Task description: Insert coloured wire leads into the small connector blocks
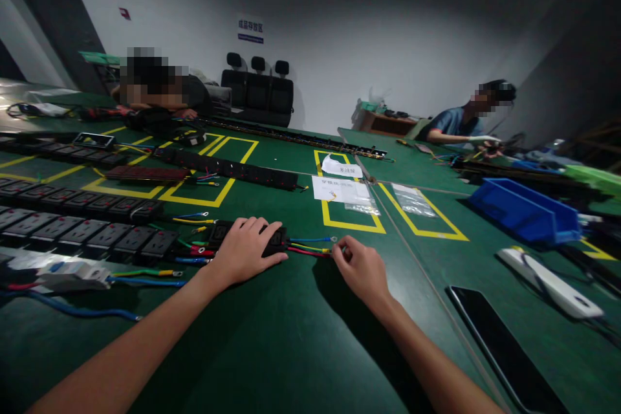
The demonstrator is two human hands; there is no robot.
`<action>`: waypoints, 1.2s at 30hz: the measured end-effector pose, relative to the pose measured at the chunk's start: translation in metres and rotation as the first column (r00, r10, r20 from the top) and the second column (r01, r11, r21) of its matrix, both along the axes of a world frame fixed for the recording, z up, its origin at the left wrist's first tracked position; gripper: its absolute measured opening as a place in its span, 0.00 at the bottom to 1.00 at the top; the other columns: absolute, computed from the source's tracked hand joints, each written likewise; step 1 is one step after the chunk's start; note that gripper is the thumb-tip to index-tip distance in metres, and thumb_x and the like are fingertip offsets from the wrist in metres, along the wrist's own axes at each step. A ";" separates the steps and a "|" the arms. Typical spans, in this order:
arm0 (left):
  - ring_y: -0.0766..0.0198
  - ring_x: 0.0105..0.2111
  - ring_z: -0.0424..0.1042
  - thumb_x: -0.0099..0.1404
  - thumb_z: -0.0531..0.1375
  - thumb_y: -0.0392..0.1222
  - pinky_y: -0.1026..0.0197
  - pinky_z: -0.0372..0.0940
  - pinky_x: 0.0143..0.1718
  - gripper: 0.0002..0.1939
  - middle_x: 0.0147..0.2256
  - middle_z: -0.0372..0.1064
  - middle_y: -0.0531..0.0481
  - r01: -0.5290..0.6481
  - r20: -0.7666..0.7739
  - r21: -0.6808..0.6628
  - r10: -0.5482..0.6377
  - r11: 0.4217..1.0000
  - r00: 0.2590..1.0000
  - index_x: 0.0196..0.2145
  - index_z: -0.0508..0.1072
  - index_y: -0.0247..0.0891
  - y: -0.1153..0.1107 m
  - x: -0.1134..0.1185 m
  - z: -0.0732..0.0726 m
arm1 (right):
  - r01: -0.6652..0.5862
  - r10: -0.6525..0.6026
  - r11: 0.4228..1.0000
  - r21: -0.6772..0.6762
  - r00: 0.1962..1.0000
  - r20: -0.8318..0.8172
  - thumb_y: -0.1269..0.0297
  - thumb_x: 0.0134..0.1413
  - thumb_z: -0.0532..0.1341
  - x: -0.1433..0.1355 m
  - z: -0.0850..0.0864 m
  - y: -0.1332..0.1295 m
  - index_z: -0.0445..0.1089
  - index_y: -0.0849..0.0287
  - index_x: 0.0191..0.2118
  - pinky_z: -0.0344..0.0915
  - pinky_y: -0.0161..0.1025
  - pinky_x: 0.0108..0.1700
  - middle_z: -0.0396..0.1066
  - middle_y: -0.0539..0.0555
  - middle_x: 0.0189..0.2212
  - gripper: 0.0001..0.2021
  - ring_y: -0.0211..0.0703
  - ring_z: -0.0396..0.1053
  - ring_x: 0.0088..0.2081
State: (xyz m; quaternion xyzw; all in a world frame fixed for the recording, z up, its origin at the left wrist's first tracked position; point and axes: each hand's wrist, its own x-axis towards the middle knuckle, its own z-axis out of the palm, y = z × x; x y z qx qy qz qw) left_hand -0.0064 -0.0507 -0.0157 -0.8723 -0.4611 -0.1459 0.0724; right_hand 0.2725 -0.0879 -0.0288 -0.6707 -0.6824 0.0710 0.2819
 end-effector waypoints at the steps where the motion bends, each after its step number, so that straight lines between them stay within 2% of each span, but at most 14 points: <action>1: 0.45 0.49 0.68 0.69 0.56 0.67 0.46 0.58 0.51 0.35 0.49 0.71 0.38 0.000 0.001 0.003 0.000 1.000 1.000 0.61 0.69 0.37 0.000 0.000 0.000 | 0.001 -0.001 1.000 -0.001 1.000 0.002 0.48 0.61 0.55 0.000 0.000 0.000 0.72 0.54 0.31 0.52 0.36 0.27 0.69 0.49 0.19 0.18 0.42 0.65 0.22; 8: 0.45 0.49 0.68 0.69 0.55 0.67 0.46 0.58 0.50 0.35 0.49 0.71 0.39 0.010 0.010 0.009 -0.010 1.000 1.000 0.61 0.69 0.38 0.000 -0.001 -0.001 | 0.002 -0.001 1.000 0.022 0.999 -0.045 0.47 0.60 0.56 0.000 0.000 0.000 0.73 0.55 0.30 0.51 0.37 0.27 0.68 0.50 0.19 0.18 0.41 0.64 0.22; 11: 0.45 0.49 0.68 0.69 0.55 0.67 0.46 0.58 0.50 0.35 0.49 0.71 0.38 0.009 0.014 0.007 -0.009 1.000 1.000 0.61 0.69 0.38 0.000 0.000 -0.001 | -0.005 0.001 1.000 -0.020 0.973 -0.231 0.45 0.56 0.58 -0.001 0.004 0.002 0.73 0.56 0.28 0.52 0.37 0.26 0.66 0.50 0.18 0.19 0.41 0.63 0.22; 13: 0.45 0.49 0.68 0.70 0.55 0.67 0.47 0.58 0.50 0.35 0.49 0.71 0.38 0.008 0.021 0.000 -0.008 1.000 1.000 0.61 0.70 0.38 0.000 0.000 -0.001 | -0.016 -0.035 0.994 -0.110 0.894 -0.447 0.44 0.52 0.60 -0.003 0.007 0.004 0.74 0.59 0.28 0.50 0.36 0.24 0.62 0.49 0.16 0.20 0.39 0.59 0.20; 16: 0.45 0.49 0.69 0.70 0.54 0.67 0.47 0.58 0.51 0.34 0.49 0.71 0.38 0.010 0.028 -0.010 -0.010 1.000 1.000 0.61 0.70 0.39 0.001 0.000 0.000 | -0.037 -0.108 0.981 -0.191 0.716 -0.689 0.43 0.47 0.63 -0.006 0.012 0.005 0.76 0.62 0.31 0.44 0.35 0.21 0.54 0.44 0.13 0.23 0.34 0.48 0.17; 19: 0.45 0.49 0.69 0.70 0.54 0.68 0.47 0.58 0.51 0.35 0.49 0.71 0.38 0.005 0.023 -0.012 -0.005 1.000 1.000 0.61 0.69 0.38 0.001 0.000 0.000 | -0.092 -0.067 0.985 -0.149 0.586 -0.808 0.43 0.46 0.66 -0.009 0.017 0.002 0.78 0.65 0.35 0.40 0.34 0.21 0.49 0.41 0.13 0.25 0.31 0.43 0.17; 21: 0.45 0.49 0.69 0.70 0.54 0.67 0.47 0.58 0.50 0.35 0.49 0.71 0.38 0.003 0.012 -0.012 -0.003 1.000 1.000 0.61 0.69 0.38 0.001 0.000 0.000 | -0.145 -0.014 0.983 -0.112 0.549 -0.836 0.46 0.48 0.65 -0.011 0.019 -0.002 0.78 0.66 0.41 0.40 0.34 0.20 0.51 0.42 0.14 0.25 0.32 0.44 0.17; 22: 0.45 0.49 0.69 0.70 0.54 0.67 0.47 0.58 0.50 0.35 0.49 0.71 0.38 0.005 0.008 -0.010 -0.004 1.000 1.000 0.61 0.69 0.38 0.001 0.000 0.000 | -0.174 0.018 0.980 -0.095 0.558 -0.830 0.47 0.50 0.64 -0.011 0.020 -0.005 0.78 0.66 0.45 0.41 0.34 0.20 0.53 0.42 0.14 0.26 0.32 0.46 0.17; 24: 0.45 0.48 0.69 0.70 0.54 0.67 0.47 0.58 0.50 0.35 0.49 0.71 0.38 0.008 0.004 -0.006 -0.008 1.000 1.000 0.61 0.69 0.38 0.001 0.000 0.000 | -0.237 0.104 0.969 -0.065 0.634 -0.766 0.49 0.55 0.61 -0.012 0.021 -0.010 0.76 0.67 0.53 0.45 0.34 0.20 0.58 0.44 0.15 0.28 0.34 0.51 0.17; 27: 0.45 0.49 0.68 0.70 0.54 0.68 0.47 0.57 0.50 0.35 0.48 0.71 0.38 0.004 0.011 0.003 -0.004 1.000 1.000 0.61 0.70 0.38 0.001 0.000 -0.001 | -0.356 0.291 0.934 -0.020 0.794 -0.534 0.54 0.60 0.57 -0.013 0.020 -0.017 0.67 0.65 0.65 0.56 0.34 0.24 0.64 0.45 0.17 0.31 0.37 0.58 0.19; 29: 0.45 0.49 0.68 0.69 0.55 0.67 0.47 0.57 0.50 0.34 0.48 0.71 0.38 0.002 0.014 0.005 -0.002 1.000 1.000 0.61 0.70 0.38 0.001 0.000 -0.001 | -0.409 0.381 0.913 0.002 0.849 -0.367 0.57 0.61 0.56 -0.014 0.018 -0.021 0.61 0.64 0.69 0.59 0.34 0.28 0.66 0.44 0.18 0.32 0.37 0.59 0.21; 31: 0.45 0.49 0.68 0.70 0.55 0.66 0.47 0.57 0.50 0.34 0.48 0.71 0.39 0.002 0.014 0.003 -0.002 1.000 1.000 0.61 0.70 0.39 0.000 0.000 -0.001 | -0.427 0.411 0.904 0.003 0.866 -0.284 0.57 0.63 0.55 -0.015 0.016 -0.022 0.57 0.63 0.71 0.59 0.34 0.28 0.65 0.43 0.18 0.33 0.36 0.58 0.20; 36: 0.46 0.49 0.68 0.69 0.56 0.66 0.48 0.57 0.51 0.34 0.48 0.72 0.39 0.000 0.005 0.010 0.000 1.000 1.000 0.60 0.69 0.39 -0.001 0.000 -0.001 | -0.458 0.434 0.888 -0.025 0.856 -0.282 0.56 0.68 0.51 -0.014 0.013 -0.020 0.56 0.62 0.72 0.61 0.35 0.29 0.66 0.45 0.18 0.31 0.38 0.61 0.21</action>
